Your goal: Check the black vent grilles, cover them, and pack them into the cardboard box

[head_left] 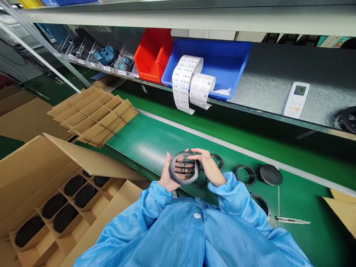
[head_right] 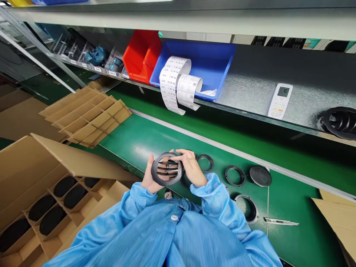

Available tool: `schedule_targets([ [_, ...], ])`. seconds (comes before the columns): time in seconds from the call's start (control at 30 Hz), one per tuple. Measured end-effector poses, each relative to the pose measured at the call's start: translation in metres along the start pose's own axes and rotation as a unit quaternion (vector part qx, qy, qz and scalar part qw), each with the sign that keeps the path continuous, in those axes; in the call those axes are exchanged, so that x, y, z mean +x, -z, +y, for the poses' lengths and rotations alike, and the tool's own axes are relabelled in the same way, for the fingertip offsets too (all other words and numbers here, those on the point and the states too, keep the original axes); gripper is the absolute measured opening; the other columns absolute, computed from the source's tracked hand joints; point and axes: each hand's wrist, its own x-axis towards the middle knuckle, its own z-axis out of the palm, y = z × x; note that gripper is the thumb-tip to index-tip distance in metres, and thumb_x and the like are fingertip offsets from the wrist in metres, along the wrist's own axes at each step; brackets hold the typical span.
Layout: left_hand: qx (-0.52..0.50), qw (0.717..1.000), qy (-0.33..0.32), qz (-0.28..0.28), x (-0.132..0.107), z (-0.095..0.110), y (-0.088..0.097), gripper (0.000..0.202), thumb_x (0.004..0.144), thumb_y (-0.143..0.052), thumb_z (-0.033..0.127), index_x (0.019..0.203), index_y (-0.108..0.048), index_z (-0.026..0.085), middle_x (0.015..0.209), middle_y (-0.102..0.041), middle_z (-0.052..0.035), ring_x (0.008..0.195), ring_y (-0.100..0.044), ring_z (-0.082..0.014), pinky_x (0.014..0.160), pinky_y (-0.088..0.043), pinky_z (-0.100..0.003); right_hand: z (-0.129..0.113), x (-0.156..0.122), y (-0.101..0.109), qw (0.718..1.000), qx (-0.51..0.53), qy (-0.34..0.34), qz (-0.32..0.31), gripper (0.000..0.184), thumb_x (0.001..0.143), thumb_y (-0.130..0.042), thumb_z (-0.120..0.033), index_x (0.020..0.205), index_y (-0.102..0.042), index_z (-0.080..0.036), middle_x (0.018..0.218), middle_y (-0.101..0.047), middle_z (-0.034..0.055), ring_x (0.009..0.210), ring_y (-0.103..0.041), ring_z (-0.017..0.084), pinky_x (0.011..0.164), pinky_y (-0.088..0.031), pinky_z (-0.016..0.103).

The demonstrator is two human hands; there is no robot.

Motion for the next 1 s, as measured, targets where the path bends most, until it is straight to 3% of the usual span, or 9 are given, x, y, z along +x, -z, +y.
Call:
schedule_targets([
  [0.3,-0.011,0.999,0.012,0.041,0.007,0.002,0.007,0.075,0.091,-0.048,0.072,0.143,-0.055,0.019,0.119,-0.072,-0.0152,0.110,-0.068,-0.0326,0.105,-0.046,-0.054,0.023,-0.011,-0.011,1.000,-0.026,0.009,0.004,0.071,0.103,-0.014,-0.063,0.127,-0.071,-0.029,0.147,-0.053,0.0076,0.139,-0.040,0.026,0.121,-0.029,0.051],
  [0.43,-0.017,0.987,0.033,0.157,0.006,-0.001,0.033,0.064,0.092,-0.052,0.065,0.133,-0.061,0.016,0.106,-0.076,-0.0113,0.100,-0.071,-0.0284,0.100,-0.052,-0.045,0.042,-0.032,-0.034,0.973,-0.156,0.107,-0.130,0.064,0.095,-0.047,-0.066,0.145,-0.057,-0.027,0.160,-0.039,0.0106,0.150,-0.024,0.033,0.125,-0.016,0.058],
  [0.53,0.003,0.964,0.122,0.238,0.003,-0.012,0.061,0.069,0.088,-0.058,0.065,0.136,-0.059,0.016,0.102,-0.077,-0.0120,0.099,-0.072,-0.0318,0.095,-0.054,-0.046,0.057,-0.044,-0.053,0.956,-0.185,0.058,-0.221,0.087,0.082,-0.069,-0.065,0.155,-0.043,-0.024,0.166,-0.023,0.0156,0.153,-0.014,0.038,0.125,-0.015,0.060],
  [0.6,0.015,0.957,0.155,0.243,0.004,-0.021,0.077,0.074,0.086,-0.061,0.066,0.140,-0.057,0.015,0.104,-0.077,-0.0137,0.104,-0.071,-0.0342,0.095,-0.053,-0.046,0.066,-0.044,-0.064,0.951,-0.176,-0.008,-0.253,0.115,0.069,-0.080,-0.066,0.161,-0.028,-0.022,0.168,-0.010,0.0194,0.154,-0.009,0.042,0.123,-0.019,0.061],
  [0.67,0.018,0.965,0.147,0.217,0.007,-0.026,0.090,0.075,0.087,-0.061,0.066,0.143,-0.054,0.016,0.111,-0.075,-0.0145,0.110,-0.069,-0.0341,0.097,-0.052,-0.043,0.077,-0.037,-0.071,0.945,-0.159,-0.056,-0.281,0.133,0.059,-0.087,-0.063,0.164,-0.015,-0.023,0.166,-0.013,0.0205,0.152,-0.014,0.042,0.120,-0.026,0.059],
  [0.73,0.026,0.970,0.143,0.193,0.012,-0.025,0.101,0.078,0.087,-0.056,0.071,0.147,-0.049,0.021,0.125,-0.070,-0.0147,0.115,-0.066,-0.0336,0.099,-0.050,-0.044,0.092,-0.021,-0.072,0.943,-0.176,-0.074,-0.271,0.134,0.056,-0.088,-0.059,0.163,-0.016,-0.025,0.160,-0.023,0.0197,0.148,-0.025,0.040,0.118,-0.032,0.056],
  [0.8,0.062,0.963,0.155,0.213,0.014,-0.018,0.110,0.080,0.084,-0.053,0.076,0.148,-0.045,0.028,0.138,-0.061,-0.0143,0.118,-0.064,-0.0334,0.099,-0.049,-0.048,0.111,-0.001,-0.065,0.943,-0.252,-0.093,-0.196,0.129,0.057,-0.088,-0.055,0.162,-0.022,-0.021,0.154,-0.029,0.0215,0.142,-0.031,0.041,0.116,-0.032,0.056],
  [0.9,0.136,0.940,0.162,0.266,0.010,-0.002,0.123,0.071,0.086,-0.058,0.070,0.141,-0.051,0.026,0.145,-0.054,-0.0149,0.124,-0.059,-0.0307,0.100,-0.047,-0.044,0.144,0.029,-0.051,0.905,-0.394,-0.133,-0.085,0.120,0.061,-0.084,-0.051,0.161,-0.027,-0.015,0.151,-0.032,0.0247,0.138,-0.034,0.043,0.116,-0.027,0.058],
  [1.0,0.144,0.932,0.162,0.291,0.001,0.011,0.131,0.055,0.092,-0.058,0.057,0.131,-0.059,0.018,0.140,-0.058,-0.0168,0.122,-0.059,-0.0269,0.099,-0.048,-0.036,0.172,0.046,-0.046,0.869,-0.465,-0.131,-0.106,0.117,0.063,-0.083,-0.052,0.160,-0.030,-0.016,0.151,-0.036,0.0253,0.137,-0.035,0.043,0.118,-0.020,0.060],
])
